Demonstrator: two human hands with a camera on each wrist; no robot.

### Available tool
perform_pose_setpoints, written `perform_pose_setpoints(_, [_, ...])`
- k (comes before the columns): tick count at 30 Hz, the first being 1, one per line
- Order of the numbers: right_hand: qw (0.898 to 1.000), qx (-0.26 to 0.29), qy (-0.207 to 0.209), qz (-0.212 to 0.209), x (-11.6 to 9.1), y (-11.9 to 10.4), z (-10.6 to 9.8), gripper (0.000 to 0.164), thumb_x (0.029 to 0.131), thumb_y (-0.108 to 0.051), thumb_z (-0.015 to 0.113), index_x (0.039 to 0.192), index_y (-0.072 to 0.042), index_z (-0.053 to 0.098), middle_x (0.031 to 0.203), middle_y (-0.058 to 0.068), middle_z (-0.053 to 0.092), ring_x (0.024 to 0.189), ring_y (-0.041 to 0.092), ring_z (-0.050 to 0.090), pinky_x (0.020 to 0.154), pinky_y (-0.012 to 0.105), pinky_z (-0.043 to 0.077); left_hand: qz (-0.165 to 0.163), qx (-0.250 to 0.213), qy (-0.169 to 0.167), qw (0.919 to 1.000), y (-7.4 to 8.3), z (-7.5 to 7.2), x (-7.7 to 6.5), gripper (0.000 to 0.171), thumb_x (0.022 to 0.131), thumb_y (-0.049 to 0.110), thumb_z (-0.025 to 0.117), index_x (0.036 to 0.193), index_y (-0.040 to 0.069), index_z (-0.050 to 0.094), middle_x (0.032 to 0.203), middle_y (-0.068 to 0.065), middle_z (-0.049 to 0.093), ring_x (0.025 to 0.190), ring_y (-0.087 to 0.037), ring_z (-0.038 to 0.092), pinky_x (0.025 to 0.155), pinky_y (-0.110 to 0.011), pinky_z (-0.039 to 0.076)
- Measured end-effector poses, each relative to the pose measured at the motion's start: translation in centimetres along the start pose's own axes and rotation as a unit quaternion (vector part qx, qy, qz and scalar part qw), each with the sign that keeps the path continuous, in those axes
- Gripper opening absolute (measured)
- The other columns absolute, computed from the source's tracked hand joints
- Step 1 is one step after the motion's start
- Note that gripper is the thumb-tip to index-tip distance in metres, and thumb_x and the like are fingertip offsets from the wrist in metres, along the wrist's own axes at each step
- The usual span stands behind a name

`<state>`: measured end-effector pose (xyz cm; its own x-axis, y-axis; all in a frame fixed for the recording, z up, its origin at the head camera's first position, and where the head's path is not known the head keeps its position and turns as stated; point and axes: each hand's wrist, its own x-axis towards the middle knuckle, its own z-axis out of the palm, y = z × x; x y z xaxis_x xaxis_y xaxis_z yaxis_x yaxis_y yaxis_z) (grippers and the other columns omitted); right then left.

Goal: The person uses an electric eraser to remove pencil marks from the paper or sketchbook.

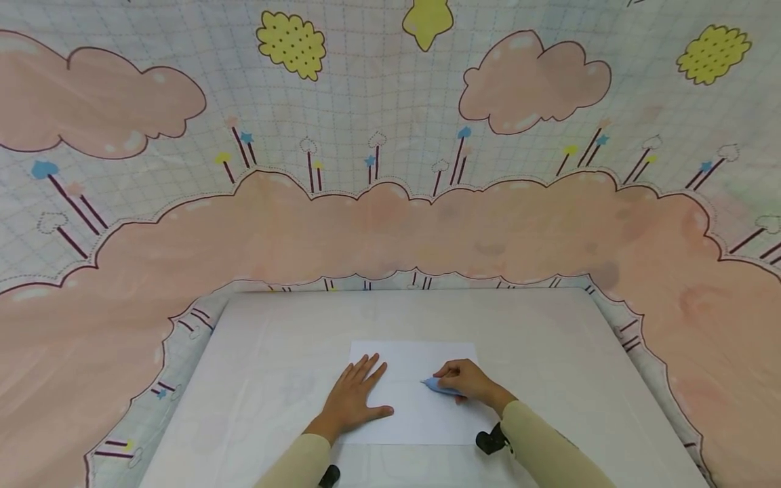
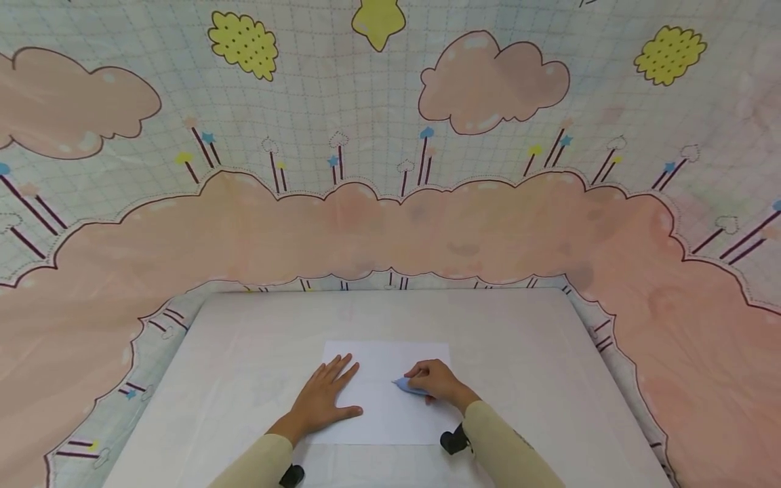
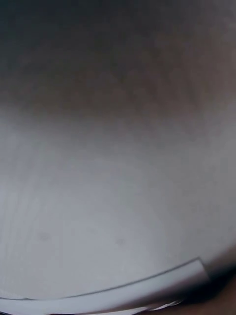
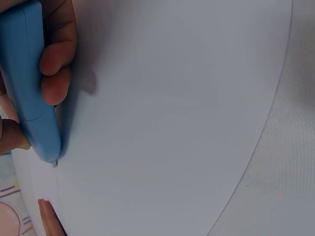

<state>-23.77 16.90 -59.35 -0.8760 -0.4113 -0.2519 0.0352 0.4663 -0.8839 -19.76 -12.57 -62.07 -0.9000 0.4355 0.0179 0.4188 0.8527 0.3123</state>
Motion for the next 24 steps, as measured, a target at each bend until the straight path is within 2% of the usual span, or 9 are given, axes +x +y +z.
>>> perform_pose_setpoints(24, [1.0, 0.006, 0.009, 0.004, 0.8, 0.1, 1.1, 0.02, 0.089, -0.013, 0.07, 0.106, -0.005, 0.073, 0.077, -0.002, 0.069, 0.044, 0.008, 0.046, 0.046, 0.019, 0.04, -0.005, 0.024, -0.001, 0.9997, -0.6, 0.8, 0.1, 0.094, 0.083, 0.078, 0.05, 0.156, 0.021, 0.03, 0.165, -0.003, 0.019, 0.152, -0.027, 0.015, 0.122, -0.052, 0.018])
